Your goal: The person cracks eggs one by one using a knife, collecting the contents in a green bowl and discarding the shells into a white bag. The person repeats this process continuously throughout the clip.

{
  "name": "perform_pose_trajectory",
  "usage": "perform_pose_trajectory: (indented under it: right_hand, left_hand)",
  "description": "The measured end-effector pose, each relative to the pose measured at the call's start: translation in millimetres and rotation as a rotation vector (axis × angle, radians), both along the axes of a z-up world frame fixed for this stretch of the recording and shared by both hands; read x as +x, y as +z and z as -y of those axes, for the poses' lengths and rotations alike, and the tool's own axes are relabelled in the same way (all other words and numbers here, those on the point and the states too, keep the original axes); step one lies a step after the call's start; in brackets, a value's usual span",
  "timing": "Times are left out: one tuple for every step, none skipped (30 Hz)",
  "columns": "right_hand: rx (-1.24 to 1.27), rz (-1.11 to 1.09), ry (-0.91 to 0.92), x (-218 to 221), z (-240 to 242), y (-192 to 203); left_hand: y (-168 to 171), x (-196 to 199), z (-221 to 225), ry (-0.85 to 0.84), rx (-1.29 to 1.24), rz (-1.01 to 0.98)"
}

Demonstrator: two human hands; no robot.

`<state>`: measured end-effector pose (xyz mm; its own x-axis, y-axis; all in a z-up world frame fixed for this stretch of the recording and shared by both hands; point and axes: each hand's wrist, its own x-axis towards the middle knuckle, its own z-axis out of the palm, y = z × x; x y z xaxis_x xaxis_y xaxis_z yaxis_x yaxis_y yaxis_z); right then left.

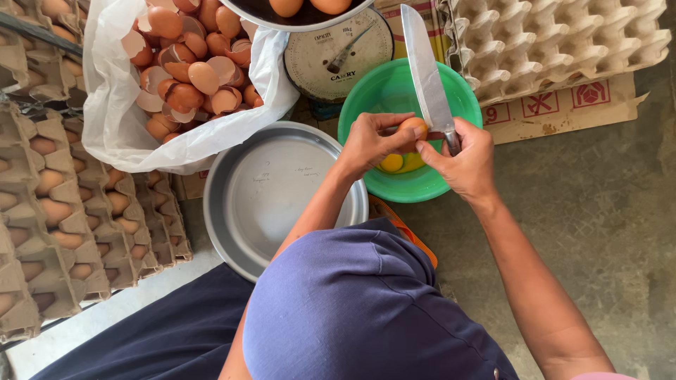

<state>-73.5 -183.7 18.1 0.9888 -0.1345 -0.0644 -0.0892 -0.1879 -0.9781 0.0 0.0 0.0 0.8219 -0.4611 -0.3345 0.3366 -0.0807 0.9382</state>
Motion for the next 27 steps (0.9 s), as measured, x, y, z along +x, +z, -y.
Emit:
perform_pose_trajectory:
  right_hand:
    - [-0.006,0.009,-0.001,0.5,0.4,-2.0]
    - [-0.012,0.018,-0.002,0.9,0.6,-4.2]
    - [-0.018,0.026,-0.002,1.1,0.5,-6.3]
    - [-0.001,0.027,-0.003,1.2,0.6,-8.4]
    - [0.016,0.027,-0.004,1.1,1.5,-10.1]
    - [0.033,0.027,-0.006,1.1,3.5,-11.3]
    - [0.058,0.031,0.007,1.8,6.3,-12.1]
    - [0.083,0.035,0.019,3.1,9.5,-12.6]
    - [0.107,0.039,0.030,3.7,12.6,-12.9]
    - [0.132,0.028,0.041,3.7,15.1,-13.2]
    - [0.158,0.018,0.053,4.0,17.3,-13.1]
    - [0.183,0.007,0.064,4.2,19.2,-13.0]
    - [0.158,0.013,0.064,4.5,20.8,-12.7]
    - [0.133,0.018,0.064,4.7,22.3,-12.5]
    - [0.108,0.023,0.065,4.3,23.5,-12.6]
    - [0.055,0.023,0.049,3.8,24.4,-12.8]
    - [0.002,0.025,0.034,3.3,24.8,-13.2]
    - [-0.050,0.026,0.018,2.8,24.9,-14.0]
    - [-0.085,0.028,0.002,1.3,25.0,-15.0]
    - [-0.120,0.031,-0.015,-0.8,25.2,-16.2]
    - [-0.157,0.034,-0.033,-2.8,25.7,-17.8]
    - [-0.139,0.034,-0.050,-5.3,25.5,-20.1]
    - [-0.122,0.034,-0.068,-8.1,24.7,-22.9]
    - [-0.105,0.033,-0.086,-10.4,23.9,-26.0]
    - [-0.115,0.037,-0.095,-12.1,23.2,-29.4]
    - [-0.126,0.040,-0.105,-13.4,22.5,-32.5]
    - [-0.135,0.045,-0.113,-13.4,22.4,-34.6]
  left_hand:
    - [-3.3,1.0,0.4,-0.005,0.009,0.036]
    - [-6.5,2.0,0.3,-0.009,0.019,0.071]
    - [-9.3,3.0,-0.3,-0.014,0.028,0.106]
    - [-11.5,4.3,-1.2,-0.024,0.027,0.126]
    - [-13.1,5.6,-2.2,-0.034,0.025,0.146]
    - [-14.0,6.6,-3.3,-0.045,0.023,0.165]
    - [-14.1,7.7,-5.2,-0.064,0.017,0.126]
    - [-13.5,9.0,-7.7,-0.083,0.009,0.087]
    - [-12.6,10.1,-9.4,-0.103,0.001,0.049]
    - [-11.3,11.3,-10.7,-0.127,0.018,0.120]
    - [-9.5,13.1,-11.7,-0.151,0.035,0.192]
    - [-7.5,14.6,-11.6,-0.175,0.052,0.263]
    - [-5.6,16.1,-10.7,-0.182,0.111,0.316]
    - [-3.7,17.5,-9.6,-0.189,0.169,0.369]
    - [-2.1,17.7,-8.5,-0.195,0.227,0.420]
    - [-0.7,17.2,-7.7,-0.198,0.289,0.503]
    - [0.4,16.3,-7.3,-0.201,0.351,0.587]
    - [1.0,15.1,-6.8,-0.203,0.414,0.670]
    - [0.9,12.9,-4.2,-0.216,0.498,0.751]
    - [0.0,10.3,0.6,-0.229,0.583,0.833]
    - [-1.3,8.1,5.4,-0.242,0.667,0.915]
    - [-2.7,5.3,8.8,-0.239,0.718,1.000]
    - [-4.2,2.0,11.5,-0.236,0.767,1.086]
    - [-5.5,-0.8,12.7,-0.232,0.816,1.172]
    - [-6.3,-3.9,12.8,-0.218,0.807,1.212]
    - [-6.5,-7.3,12.5,-0.203,0.796,1.252]
    - [-5.8,-9.0,11.4,-0.187,0.788,1.294]
